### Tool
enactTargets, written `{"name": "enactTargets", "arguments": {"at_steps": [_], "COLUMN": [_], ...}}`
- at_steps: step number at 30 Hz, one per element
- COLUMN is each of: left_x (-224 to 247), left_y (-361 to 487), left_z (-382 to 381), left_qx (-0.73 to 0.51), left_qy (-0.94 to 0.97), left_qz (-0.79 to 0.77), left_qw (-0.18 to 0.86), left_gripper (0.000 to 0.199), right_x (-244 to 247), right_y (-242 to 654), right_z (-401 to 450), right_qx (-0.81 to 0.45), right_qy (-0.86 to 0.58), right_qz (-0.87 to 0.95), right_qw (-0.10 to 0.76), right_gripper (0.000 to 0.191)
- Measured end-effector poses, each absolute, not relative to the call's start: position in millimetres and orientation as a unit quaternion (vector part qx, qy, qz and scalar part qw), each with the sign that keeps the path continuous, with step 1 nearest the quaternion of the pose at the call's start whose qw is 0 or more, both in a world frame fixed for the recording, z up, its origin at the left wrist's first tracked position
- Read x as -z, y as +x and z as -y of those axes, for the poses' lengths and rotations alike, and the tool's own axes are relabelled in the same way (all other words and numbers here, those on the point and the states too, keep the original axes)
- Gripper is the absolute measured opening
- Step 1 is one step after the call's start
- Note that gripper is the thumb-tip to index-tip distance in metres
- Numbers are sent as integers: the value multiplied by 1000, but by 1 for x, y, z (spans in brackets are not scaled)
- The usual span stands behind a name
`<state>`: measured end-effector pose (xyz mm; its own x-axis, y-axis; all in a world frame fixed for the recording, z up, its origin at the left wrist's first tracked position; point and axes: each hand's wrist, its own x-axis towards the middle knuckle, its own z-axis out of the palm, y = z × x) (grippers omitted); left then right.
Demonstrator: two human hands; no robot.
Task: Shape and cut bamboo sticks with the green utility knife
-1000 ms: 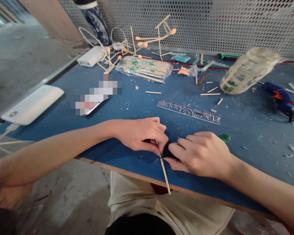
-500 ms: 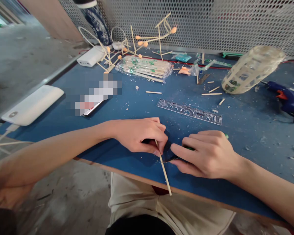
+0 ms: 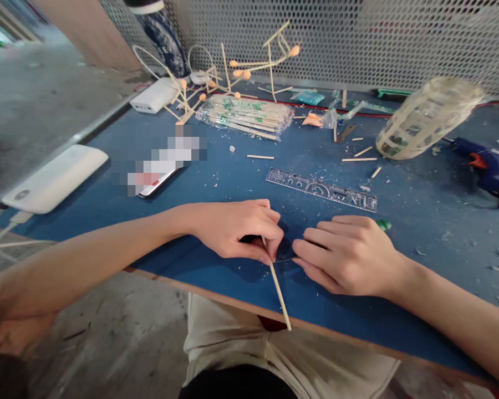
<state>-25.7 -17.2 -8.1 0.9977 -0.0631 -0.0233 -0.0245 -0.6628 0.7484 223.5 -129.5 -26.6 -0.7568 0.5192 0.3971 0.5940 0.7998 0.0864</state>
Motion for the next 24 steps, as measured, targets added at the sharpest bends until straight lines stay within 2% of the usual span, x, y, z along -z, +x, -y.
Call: {"name": "enactTargets", "arguments": {"at_steps": [24], "left_x": [10], "left_y": [-25], "left_z": [16], "left_qx": [30], "left_qy": [913], "left_qz": [25], "left_qw": [406], "left_gripper": [13], "right_x": [23], "right_y": [217], "right_z": [137], "right_qx": [143], "right_qy": [-295], "right_qz": [934], "right_qw": [146], "right_gripper": [11]}}
